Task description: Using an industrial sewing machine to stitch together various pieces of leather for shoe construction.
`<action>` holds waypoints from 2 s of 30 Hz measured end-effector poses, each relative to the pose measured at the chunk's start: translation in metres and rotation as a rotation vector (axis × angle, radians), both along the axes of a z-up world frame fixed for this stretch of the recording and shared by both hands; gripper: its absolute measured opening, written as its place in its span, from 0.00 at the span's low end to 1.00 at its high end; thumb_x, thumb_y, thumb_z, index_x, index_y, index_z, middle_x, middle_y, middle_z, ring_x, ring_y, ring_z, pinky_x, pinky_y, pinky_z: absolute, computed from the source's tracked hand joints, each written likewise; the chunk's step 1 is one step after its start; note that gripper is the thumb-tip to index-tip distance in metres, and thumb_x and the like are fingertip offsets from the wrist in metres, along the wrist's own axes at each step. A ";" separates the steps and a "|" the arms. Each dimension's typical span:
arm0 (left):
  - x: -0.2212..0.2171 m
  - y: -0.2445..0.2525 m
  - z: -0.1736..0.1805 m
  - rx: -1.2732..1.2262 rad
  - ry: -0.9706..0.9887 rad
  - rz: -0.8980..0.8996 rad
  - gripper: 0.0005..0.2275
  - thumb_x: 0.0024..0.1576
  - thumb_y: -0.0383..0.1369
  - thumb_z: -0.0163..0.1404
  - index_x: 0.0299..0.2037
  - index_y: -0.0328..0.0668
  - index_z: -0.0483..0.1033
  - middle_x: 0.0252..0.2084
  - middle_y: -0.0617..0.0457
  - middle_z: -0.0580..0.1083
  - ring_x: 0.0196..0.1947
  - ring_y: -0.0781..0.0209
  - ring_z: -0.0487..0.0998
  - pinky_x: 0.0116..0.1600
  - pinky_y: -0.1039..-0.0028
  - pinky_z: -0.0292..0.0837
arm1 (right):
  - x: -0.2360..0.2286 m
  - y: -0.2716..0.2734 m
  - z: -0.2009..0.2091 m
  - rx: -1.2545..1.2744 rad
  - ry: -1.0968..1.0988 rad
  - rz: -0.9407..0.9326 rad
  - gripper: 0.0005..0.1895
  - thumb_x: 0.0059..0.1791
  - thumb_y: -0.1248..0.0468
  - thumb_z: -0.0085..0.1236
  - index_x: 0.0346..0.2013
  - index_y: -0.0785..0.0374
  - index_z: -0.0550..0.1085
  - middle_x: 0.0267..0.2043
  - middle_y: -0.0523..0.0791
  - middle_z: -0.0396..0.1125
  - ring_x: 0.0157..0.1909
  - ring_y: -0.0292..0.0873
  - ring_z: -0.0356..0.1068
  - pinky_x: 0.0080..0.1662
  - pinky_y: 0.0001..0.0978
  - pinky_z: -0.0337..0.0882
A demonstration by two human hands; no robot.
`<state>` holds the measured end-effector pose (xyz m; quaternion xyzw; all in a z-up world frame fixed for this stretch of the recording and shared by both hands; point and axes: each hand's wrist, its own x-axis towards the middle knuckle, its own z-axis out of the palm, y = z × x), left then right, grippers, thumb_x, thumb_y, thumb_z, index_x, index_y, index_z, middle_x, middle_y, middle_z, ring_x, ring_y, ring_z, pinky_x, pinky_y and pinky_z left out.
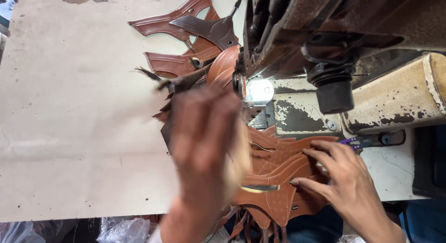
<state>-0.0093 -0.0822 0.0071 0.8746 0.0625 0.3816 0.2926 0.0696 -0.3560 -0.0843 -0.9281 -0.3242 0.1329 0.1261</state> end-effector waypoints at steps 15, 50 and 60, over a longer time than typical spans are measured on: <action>-0.049 -0.020 -0.067 -0.016 0.443 -0.178 0.23 0.56 0.32 0.55 0.61 0.28 0.70 0.57 0.34 0.71 0.60 0.42 0.70 0.67 0.53 0.60 | -0.010 0.032 0.027 0.126 -0.016 -0.165 0.28 0.41 0.52 0.64 0.52 0.62 0.77 0.54 0.49 0.69 0.55 0.50 0.69 0.51 0.43 0.72; -0.008 0.023 0.022 -0.576 0.246 0.090 0.06 0.60 0.27 0.50 0.44 0.40 0.80 0.37 0.51 0.83 0.37 0.63 0.86 0.42 0.74 0.78 | -0.009 0.140 0.095 0.670 0.066 0.137 0.30 0.47 0.78 0.50 0.64 0.59 0.71 0.76 0.55 0.49 0.70 0.54 0.63 0.60 0.40 0.71; 0.030 0.042 0.012 -0.552 0.235 -0.001 0.08 0.59 0.26 0.48 0.43 0.41 0.80 0.34 0.53 0.83 0.33 0.64 0.85 0.42 0.74 0.77 | -0.006 0.112 0.098 0.578 0.014 0.142 0.33 0.45 0.78 0.49 0.66 0.62 0.67 0.76 0.56 0.50 0.73 0.57 0.59 0.64 0.44 0.67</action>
